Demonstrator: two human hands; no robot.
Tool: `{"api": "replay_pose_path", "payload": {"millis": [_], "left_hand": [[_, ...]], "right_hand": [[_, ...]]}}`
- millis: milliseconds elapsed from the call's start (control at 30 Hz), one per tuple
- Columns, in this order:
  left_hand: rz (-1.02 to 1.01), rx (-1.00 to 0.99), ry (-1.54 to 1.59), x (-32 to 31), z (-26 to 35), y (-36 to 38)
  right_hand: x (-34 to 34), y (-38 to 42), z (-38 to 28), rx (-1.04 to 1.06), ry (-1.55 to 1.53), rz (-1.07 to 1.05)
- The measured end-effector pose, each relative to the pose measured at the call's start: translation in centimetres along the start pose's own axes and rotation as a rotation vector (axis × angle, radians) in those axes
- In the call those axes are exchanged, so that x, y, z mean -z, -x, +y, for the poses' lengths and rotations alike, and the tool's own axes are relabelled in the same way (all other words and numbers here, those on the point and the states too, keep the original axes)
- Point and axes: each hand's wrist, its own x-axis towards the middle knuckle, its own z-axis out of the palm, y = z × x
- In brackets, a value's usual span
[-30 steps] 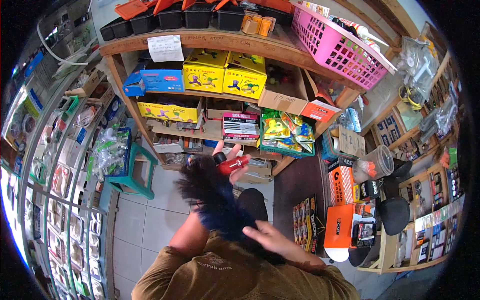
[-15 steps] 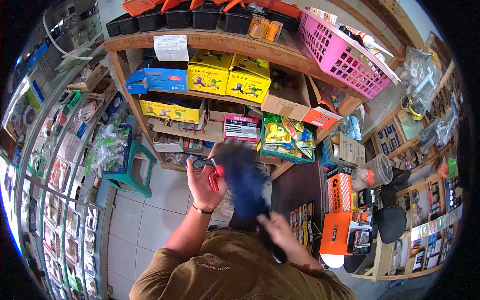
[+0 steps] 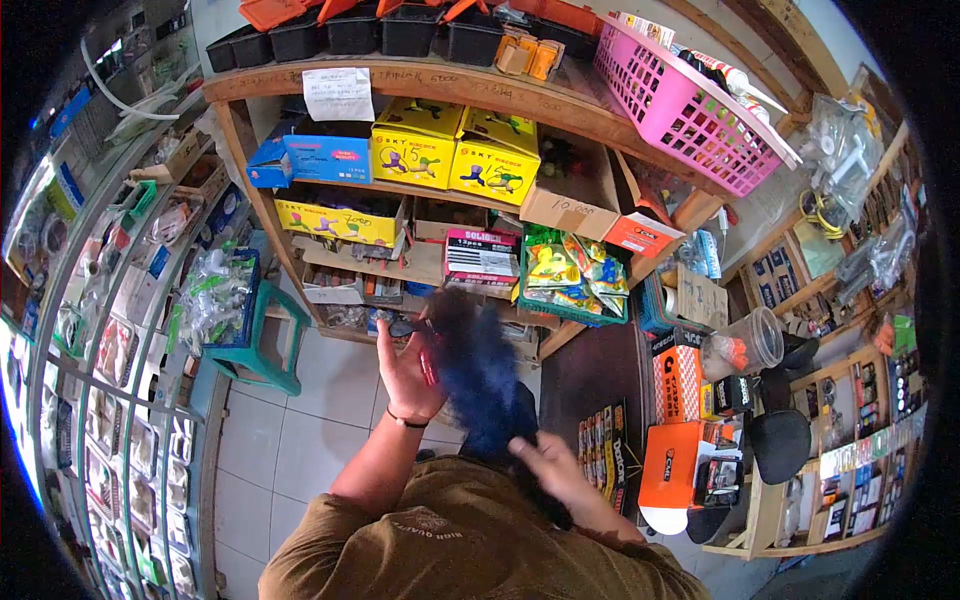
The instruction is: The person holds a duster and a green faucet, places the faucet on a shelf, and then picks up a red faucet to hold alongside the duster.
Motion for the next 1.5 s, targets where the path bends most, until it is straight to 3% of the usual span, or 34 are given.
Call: {"api": "replay_pose_path", "payload": {"millis": [33,100,167,200,233,300,333,367,433,467,500,567,600,633,700,733,767,833,867,900,967,1000,1033,1100,1133,1167,1233,1267,1300,1367,1400,1433,1500], "left_hand": [[-0.068,-0.005,-0.004,-1.5,-0.5,-0.1],[0.025,-0.008,-0.116,-0.8,-0.4,-0.3],[0.010,0.053,0.107,2.6,0.5,-0.2],[-0.090,0.068,0.195,1.4,0.2,-0.1],[-0.091,0.070,0.195,0.8,0.2,-0.2],[-0.106,0.044,-0.016,0.1,0.0,-0.4],[-0.156,0.057,-0.022,0.1,0.3,-0.9],[-0.048,0.020,-0.075,-0.5,0.4,-0.5],[-0.037,0.018,-0.024,-0.8,0.3,-0.4],[-0.045,0.011,-0.046,-0.9,0.2,-0.4],[-0.049,0.005,-0.039,-0.8,0.1,-0.6],[-0.032,0.014,-0.063,0.0,-0.2,-0.8],[-0.122,0.043,0.036,0.7,-0.4,-1.2],[-0.153,0.034,0.028,1.1,-0.4,-1.4],[0.131,0.036,0.237,0.9,0.0,-0.6],[0.136,0.033,0.238,0.7,0.1,-0.5],[0.052,0.039,0.139,0.4,0.1,-0.5],[-0.118,0.063,-0.062,0.0,-0.1,-0.8],[-0.028,0.050,-0.055,-0.1,-0.4,-0.8],[-0.023,0.055,-0.056,0.6,-0.1,-0.8],[-0.217,0.194,0.652,2.6,0.8,-0.8],[-0.156,0.106,0.340,1.9,0.3,-0.7],[-0.153,0.105,0.338,1.0,0.2,-0.7],[-0.058,0.080,-0.063,-0.3,0.0,-0.7],[0.015,0.055,-0.078,0.3,-0.3,-0.9],[0.016,0.058,-0.078,1.9,-0.1,-1.0],[-0.409,0.243,0.682,2.8,0.7,-1.1],[-0.126,0.130,0.344,2.8,0.2,-0.5],[-0.124,0.131,0.344,1.8,-0.2,-0.5],[-0.079,0.087,-0.027,0.9,-0.7,-0.9],[-0.062,0.102,-0.017,1.2,-0.8,-0.9],[-0.058,0.109,-0.015,1.1,-0.8,-0.9],[0.000,0.096,-0.003,0.5,-0.7,-0.6]], "right_hand": [[-0.4,0.3,-0.3,0.023,0.231,-0.065],[0.0,-0.1,-0.1,0.045,0.108,-0.151],[1.7,-1.2,1.7,-0.108,-0.327,-0.027],[1.0,-0.9,0.8,-0.072,-0.248,0.051],[0.1,-0.4,-0.4,-0.111,0.070,0.060],[-1.0,0.0,0.6,0.192,0.093,-0.168],[-0.2,0.5,-1.0,0.118,0.299,-0.137],[0.3,0.5,-1.7,0.004,0.274,0.034],[2.8,-0.6,-1.2,-0.107,-0.275,0.202],[3.6,-0.8,0.0,0.066,-0.340,0.131],[2.1,-0.4,-0.8,0.032,-0.210,0.235],[0.2,-0.3,1.6,0.010,0.262,-0.025],[-1.2,0.3,-0.9,-0.031,0.235,-0.159],[-0.9,0.0,-1.0,-0.032,0.234,-0.155],[0.4,-0.7,-0.2,-0.192,-0.145,0.101],[0.8,-0.9,0.5,0.011,-0.294,0.112],[0.4,-0.5,0.6,0.007,-0.295,0.111],[-1.0,0.4,-0.3,-0.024,0.191,-0.078],[-0.6,-0.5,3.4,0.165,0.171,-0.203],[-0.5,-0.5,2.8,0.162,0.165,-0.201],[0.1,-0.6,0.9,-0.081,-0.254,0.101],[-0.4,-0.5,1.0,0.074,-0.250,0.135],[-0.7,-0.3,0.8,0.072,-0.252,0.133],[-1.5,0.4,0.4,0.048,0.126,-0.152],[-1.7,0.0,0.5,0.076,0.125,-0.146],[-1.1,0.3,-0.8,-0.058,0.187,-0.019],[-0.6,-0.3,0.5,0.014,-0.316,0.110],[-0.5,-0.2,0.3,-0.043,-0.215,0.113],[-1.0,-0.3,0.4,-0.046,0.046,0.074],[-2.3,0.9,-1.1,-0.050,-0.010,-0.104],[-2.5,0.5,0.3,0.138,-0.018,-0.129],[-1.6,0.1,1.1,0.134,-0.023,-0.124],[1.8,-0.1,2.5,-0.182,0.041,0.160]]}}
